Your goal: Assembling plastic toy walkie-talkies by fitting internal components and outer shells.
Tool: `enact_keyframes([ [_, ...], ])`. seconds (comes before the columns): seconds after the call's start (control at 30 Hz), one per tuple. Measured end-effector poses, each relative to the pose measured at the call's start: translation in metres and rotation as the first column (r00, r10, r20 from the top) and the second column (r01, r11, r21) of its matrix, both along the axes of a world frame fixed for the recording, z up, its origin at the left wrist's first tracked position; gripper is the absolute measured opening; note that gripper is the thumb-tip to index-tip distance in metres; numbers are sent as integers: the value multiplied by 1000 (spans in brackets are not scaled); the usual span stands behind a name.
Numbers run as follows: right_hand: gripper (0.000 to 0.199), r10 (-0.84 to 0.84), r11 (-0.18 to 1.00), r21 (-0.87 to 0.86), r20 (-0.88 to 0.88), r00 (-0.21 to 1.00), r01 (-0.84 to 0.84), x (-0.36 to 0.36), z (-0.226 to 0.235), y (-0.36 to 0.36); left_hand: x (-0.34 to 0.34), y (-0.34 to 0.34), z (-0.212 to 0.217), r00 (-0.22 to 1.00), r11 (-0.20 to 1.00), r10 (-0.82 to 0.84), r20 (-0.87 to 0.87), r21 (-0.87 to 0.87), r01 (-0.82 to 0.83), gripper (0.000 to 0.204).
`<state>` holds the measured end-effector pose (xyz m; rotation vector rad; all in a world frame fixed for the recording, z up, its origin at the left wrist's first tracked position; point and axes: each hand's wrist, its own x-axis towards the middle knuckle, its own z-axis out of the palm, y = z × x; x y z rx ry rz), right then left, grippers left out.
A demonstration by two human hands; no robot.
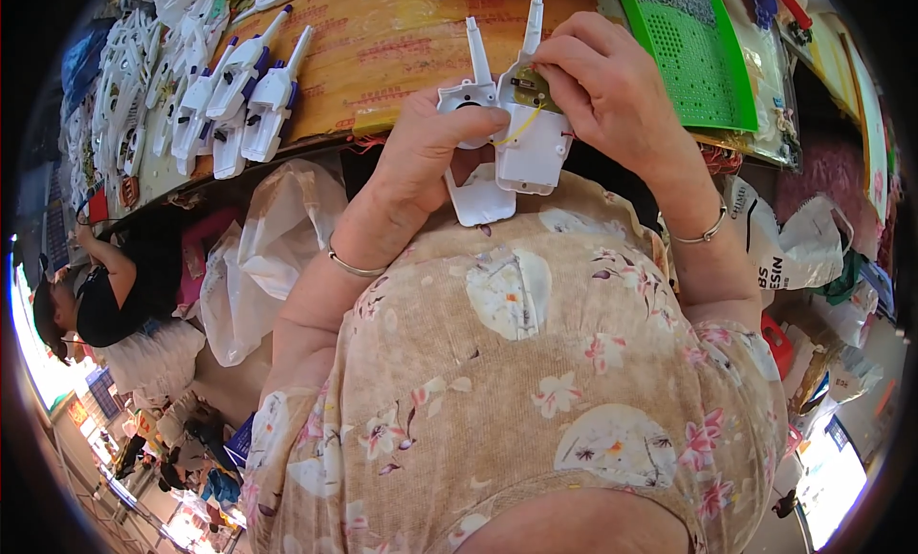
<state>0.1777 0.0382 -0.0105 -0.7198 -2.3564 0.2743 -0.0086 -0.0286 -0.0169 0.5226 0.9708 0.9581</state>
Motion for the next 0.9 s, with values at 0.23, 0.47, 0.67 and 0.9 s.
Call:
enact_keyframes([
  [0.23,19,-58,982,174,-80,995,71,-4,-12,-8,1,-3,-5,994,995,-45,-99,89,54,32],
  [0.47,20,20,991,133,-56,998,-13,-10,-12,-19,-3,8,3,996,993,-82,23,86,80,37],
  [0.67,18,32,998,60,-161,986,-22,-12,-16,-21,-10,9,-1,987,976,-131,-93,161,144,39],
  [0.9,18,-4,995,-96,-237,972,-19,-10,-19,-23,-6,4,-8,997,989,-32,-67,145,42,31],
])
